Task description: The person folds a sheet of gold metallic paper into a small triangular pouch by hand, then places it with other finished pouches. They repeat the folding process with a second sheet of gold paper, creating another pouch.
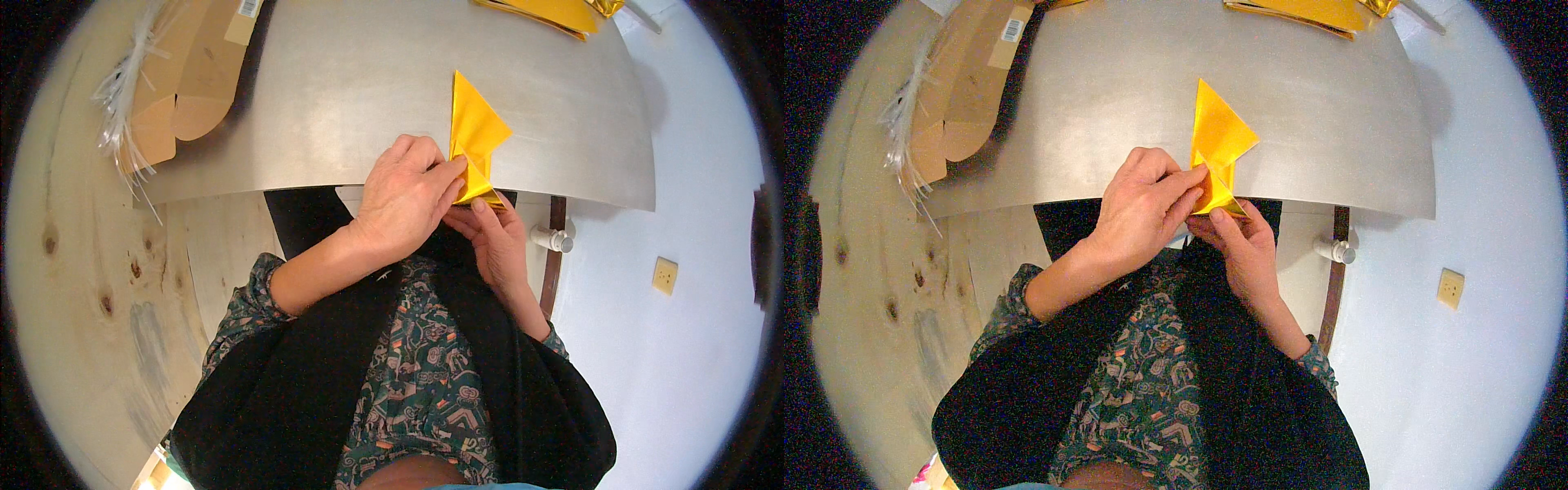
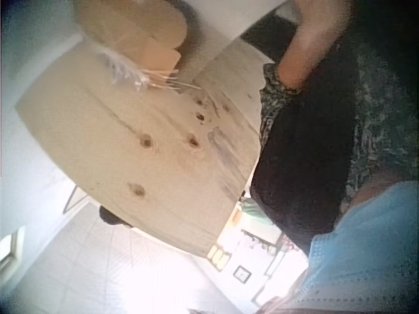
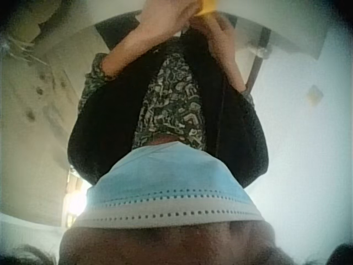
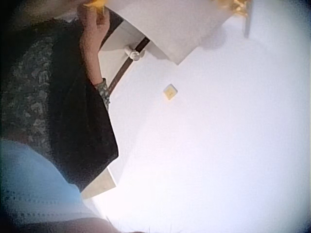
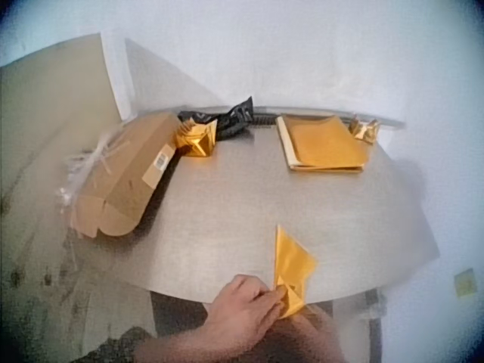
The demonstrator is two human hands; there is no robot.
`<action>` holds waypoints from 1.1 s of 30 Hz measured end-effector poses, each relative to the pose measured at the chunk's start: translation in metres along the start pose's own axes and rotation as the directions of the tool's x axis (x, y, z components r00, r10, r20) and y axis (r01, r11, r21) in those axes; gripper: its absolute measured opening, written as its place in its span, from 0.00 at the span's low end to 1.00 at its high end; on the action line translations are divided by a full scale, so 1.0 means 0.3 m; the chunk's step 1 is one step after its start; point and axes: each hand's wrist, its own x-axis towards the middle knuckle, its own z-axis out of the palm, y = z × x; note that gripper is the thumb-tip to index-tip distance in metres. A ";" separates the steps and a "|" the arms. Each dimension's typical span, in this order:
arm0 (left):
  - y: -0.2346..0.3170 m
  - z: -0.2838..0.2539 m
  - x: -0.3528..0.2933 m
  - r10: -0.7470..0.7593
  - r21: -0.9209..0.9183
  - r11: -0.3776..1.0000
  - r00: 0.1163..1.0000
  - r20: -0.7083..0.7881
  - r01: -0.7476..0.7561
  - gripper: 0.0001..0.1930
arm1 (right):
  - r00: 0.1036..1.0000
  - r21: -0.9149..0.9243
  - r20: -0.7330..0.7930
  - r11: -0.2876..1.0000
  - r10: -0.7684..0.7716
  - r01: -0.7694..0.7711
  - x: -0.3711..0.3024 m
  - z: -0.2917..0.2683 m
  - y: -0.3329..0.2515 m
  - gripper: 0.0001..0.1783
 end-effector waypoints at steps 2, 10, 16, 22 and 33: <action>0.007 0.007 0.003 -0.006 -0.013 1.000 1.000 0.005 0.006 0.11 | 1.000 0.007 -0.017 1.000 -0.012 0.012 -0.004 0.006 0.000 0.18; -0.005 0.001 0.057 -0.064 -0.157 0.985 0.998 0.016 0.066 0.14 | 0.982 -0.488 0.062 0.853 -0.179 0.186 0.009 0.002 -0.062 0.15; -0.068 -0.081 0.204 -0.355 -0.731 0.420 0.838 0.413 0.538 0.19 | 0.928 -0.586 0.292 0.724 -0.230 0.364 0.118 0.040 -0.302 0.07; -0.179 -0.186 0.378 -0.288 -0.865 0.142 0.856 0.430 0.482 0.13 | 0.891 -0.531 0.396 0.737 -0.221 0.419 0.355 0.137 -0.493 0.14; -0.366 -0.136 0.506 -0.439 -0.934 -0.072 0.829 0.346 0.351 0.11 | 0.915 -0.406 0.324 0.838 -0.240 0.364 0.686 0.194 -0.434 0.10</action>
